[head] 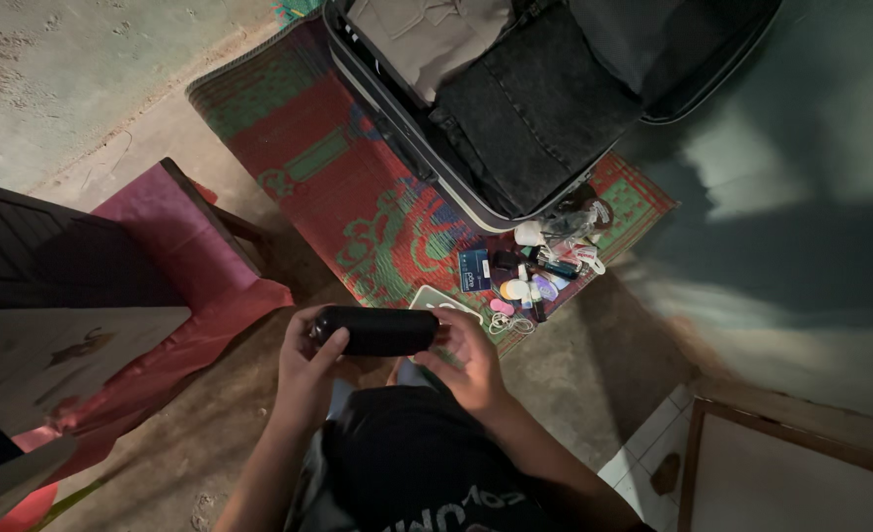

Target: The person organizes items into a drawer by hand, including a white glasses case, a black phone, and several small packaged items.

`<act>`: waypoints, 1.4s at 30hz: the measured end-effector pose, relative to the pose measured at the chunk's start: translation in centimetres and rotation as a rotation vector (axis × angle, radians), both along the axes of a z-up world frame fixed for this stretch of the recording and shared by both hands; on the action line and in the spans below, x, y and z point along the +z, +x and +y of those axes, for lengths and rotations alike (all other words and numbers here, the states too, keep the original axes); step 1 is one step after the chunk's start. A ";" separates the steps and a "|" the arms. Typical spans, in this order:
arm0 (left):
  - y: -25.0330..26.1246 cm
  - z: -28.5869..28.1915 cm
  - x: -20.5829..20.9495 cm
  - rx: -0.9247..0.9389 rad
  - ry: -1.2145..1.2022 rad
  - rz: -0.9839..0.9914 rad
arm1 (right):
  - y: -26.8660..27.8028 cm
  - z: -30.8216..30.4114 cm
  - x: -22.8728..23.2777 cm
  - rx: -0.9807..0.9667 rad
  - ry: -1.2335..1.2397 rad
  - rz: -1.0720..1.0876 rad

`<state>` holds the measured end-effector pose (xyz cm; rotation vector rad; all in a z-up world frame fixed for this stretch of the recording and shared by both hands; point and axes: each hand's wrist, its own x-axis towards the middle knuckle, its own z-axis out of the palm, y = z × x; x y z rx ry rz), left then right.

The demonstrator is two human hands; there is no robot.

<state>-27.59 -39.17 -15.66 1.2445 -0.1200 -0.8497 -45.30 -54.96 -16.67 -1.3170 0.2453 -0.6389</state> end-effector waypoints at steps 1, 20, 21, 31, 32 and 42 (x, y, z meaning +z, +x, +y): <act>0.0 0.1 0.3 0.000 0.000 0.009 | 0.1 0.1 0.0 0.004 -0.020 -0.025; 0.0 6.2 11.9 0.154 0.477 -0.586 | 7.4 2.0 2.4 0.049 0.183 -0.062; 0.1 7.0 12.7 0.203 0.495 -0.590 | 7.8 2.2 3.0 0.063 0.155 -0.052; 4.3 22.4 20.8 0.299 0.335 -0.768 | 14.1 13.7 13.0 0.053 -0.309 -0.064; 5.0 24.3 21.6 0.267 0.360 -0.750 | 15.2 15.3 14.0 0.066 -0.319 -0.063; 13.4 39.8 25.2 0.082 0.429 -0.473 | 23.8 29.8 23.2 0.046 -1.164 0.025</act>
